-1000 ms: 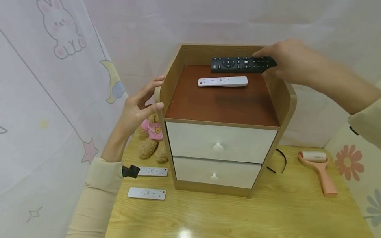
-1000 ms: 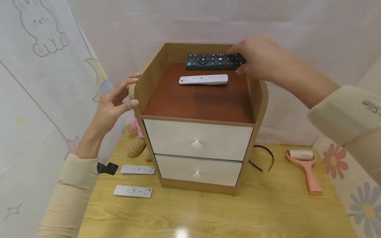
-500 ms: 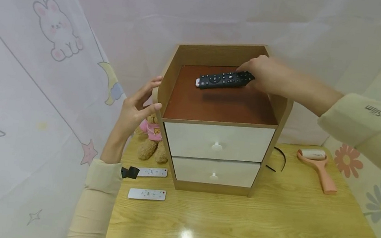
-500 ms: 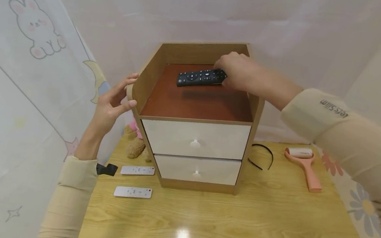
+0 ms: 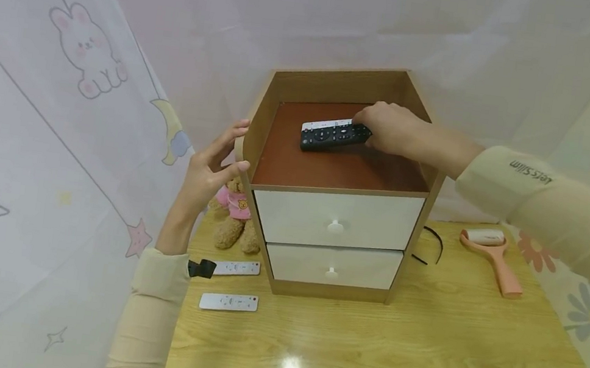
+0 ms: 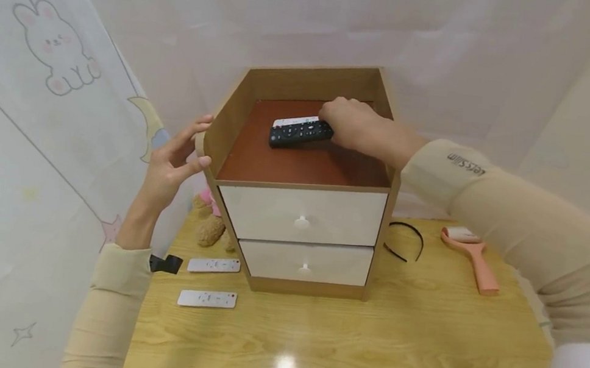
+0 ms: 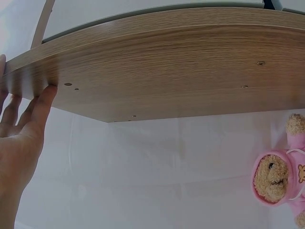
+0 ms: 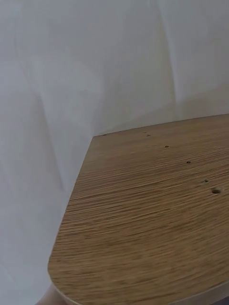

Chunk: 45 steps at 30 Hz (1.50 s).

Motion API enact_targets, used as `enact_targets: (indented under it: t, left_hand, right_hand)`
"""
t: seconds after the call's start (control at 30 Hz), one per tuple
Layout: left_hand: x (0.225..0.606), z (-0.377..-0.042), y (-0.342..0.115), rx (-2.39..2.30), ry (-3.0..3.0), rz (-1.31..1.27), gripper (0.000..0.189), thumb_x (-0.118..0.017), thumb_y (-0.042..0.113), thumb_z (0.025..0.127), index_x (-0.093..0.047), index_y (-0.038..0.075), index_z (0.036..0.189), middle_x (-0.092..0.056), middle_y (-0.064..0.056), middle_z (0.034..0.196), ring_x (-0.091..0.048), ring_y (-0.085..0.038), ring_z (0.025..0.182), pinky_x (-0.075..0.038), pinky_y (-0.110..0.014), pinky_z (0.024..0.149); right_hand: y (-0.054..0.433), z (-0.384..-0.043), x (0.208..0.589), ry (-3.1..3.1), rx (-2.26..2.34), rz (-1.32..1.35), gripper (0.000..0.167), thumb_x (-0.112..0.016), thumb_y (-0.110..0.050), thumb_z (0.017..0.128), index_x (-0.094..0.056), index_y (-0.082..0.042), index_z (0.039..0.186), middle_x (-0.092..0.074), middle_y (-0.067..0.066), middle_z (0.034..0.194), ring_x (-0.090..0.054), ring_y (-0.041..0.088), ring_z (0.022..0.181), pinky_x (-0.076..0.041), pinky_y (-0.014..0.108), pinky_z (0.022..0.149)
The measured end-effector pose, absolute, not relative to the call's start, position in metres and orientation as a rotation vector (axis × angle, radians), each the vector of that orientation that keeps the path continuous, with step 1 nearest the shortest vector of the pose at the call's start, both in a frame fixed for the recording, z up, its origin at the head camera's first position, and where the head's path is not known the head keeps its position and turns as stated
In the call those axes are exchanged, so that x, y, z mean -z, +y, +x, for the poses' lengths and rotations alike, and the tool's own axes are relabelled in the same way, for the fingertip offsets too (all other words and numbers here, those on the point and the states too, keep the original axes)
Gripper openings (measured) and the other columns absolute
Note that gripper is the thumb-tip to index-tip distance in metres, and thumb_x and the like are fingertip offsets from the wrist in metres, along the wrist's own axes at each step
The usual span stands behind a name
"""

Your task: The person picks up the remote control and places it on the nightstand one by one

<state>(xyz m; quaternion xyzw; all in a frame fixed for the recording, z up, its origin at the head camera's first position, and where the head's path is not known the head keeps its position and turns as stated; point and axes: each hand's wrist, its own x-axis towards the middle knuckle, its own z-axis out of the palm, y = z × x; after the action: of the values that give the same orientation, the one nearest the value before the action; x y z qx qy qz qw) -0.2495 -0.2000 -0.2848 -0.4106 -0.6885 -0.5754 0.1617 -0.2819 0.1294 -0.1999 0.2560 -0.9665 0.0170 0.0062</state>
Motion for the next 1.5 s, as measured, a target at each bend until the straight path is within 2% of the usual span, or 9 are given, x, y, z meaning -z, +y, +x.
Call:
enact_targets:
  t: [0.57, 0.8, 0.93, 1.23, 1.5]
  left_hand:
    - [0.286, -0.252, -0.2, 1.621, -1.974, -1.165, 0.052, -0.057, -0.019, 0.086, -0.044, -0.011, 0.135, -0.038, -0.021, 0.149, -0.03, -0.028, 0.141, -0.023, -0.041, 0.117]
    - [0.286, -0.253, -0.2, 1.632, -1.963, -1.171, 0.052, -0.056, -0.02, 0.085, -0.044, -0.012, 0.135, -0.038, -0.022, 0.148, -0.03, -0.028, 0.141, -0.023, -0.041, 0.117]
    - [0.286, -0.253, -0.201, 1.634, -1.957, -1.178, 0.052, -0.056, -0.02, 0.086, -0.044, -0.012, 0.135, -0.038, -0.022, 0.148, -0.03, -0.029, 0.142, -0.022, -0.042, 0.117]
    - [0.286, -0.255, -0.201, 1.633, -1.947, -1.195, 0.053, -0.056, -0.022, 0.085, -0.043, -0.013, 0.135, -0.037, -0.023, 0.148, -0.03, -0.029, 0.141, -0.021, -0.043, 0.117]
    - [0.286, -0.254, -0.201, 1.644, -1.952, -1.176, 0.052, -0.055, -0.021, 0.085, -0.043, -0.013, 0.135, -0.038, -0.022, 0.148, -0.03, -0.029, 0.141, -0.023, -0.042, 0.117]
  right_hand:
    - [0.126, -0.293, 0.224, -3.028, -0.056, 0.782, 0.04, -0.061, 0.002, 0.091, -0.053, 0.007, 0.13, -0.06, 0.028, 0.122, -0.06, 0.037, 0.11, -0.051, 0.049, 0.093]
    - [0.127, -0.293, 0.229, -2.984, -0.022, 0.811, 0.035, -0.063, 0.002, 0.09, -0.056, 0.006, 0.124, -0.061, 0.026, 0.119, -0.06, 0.035, 0.108, -0.052, 0.047, 0.088]
    - [0.128, -0.292, 0.231, -2.953, -0.002, 0.831, 0.031, -0.06, 0.002, 0.092, -0.056, 0.006, 0.123, -0.061, 0.026, 0.119, -0.059, 0.037, 0.11, -0.051, 0.049, 0.09]
    - [0.13, -0.291, 0.237, -2.947, -0.066, 0.83, 0.04, -0.057, 0.004, 0.093, -0.051, 0.008, 0.132, -0.056, 0.026, 0.128, -0.054, 0.037, 0.12, -0.047, 0.048, 0.098]
    - [0.134, -0.288, 0.24, -2.921, -0.113, 0.85, 0.039, -0.055, 0.005, 0.094, -0.051, 0.006, 0.132, -0.057, 0.027, 0.127, -0.056, 0.038, 0.117, -0.05, 0.047, 0.094]
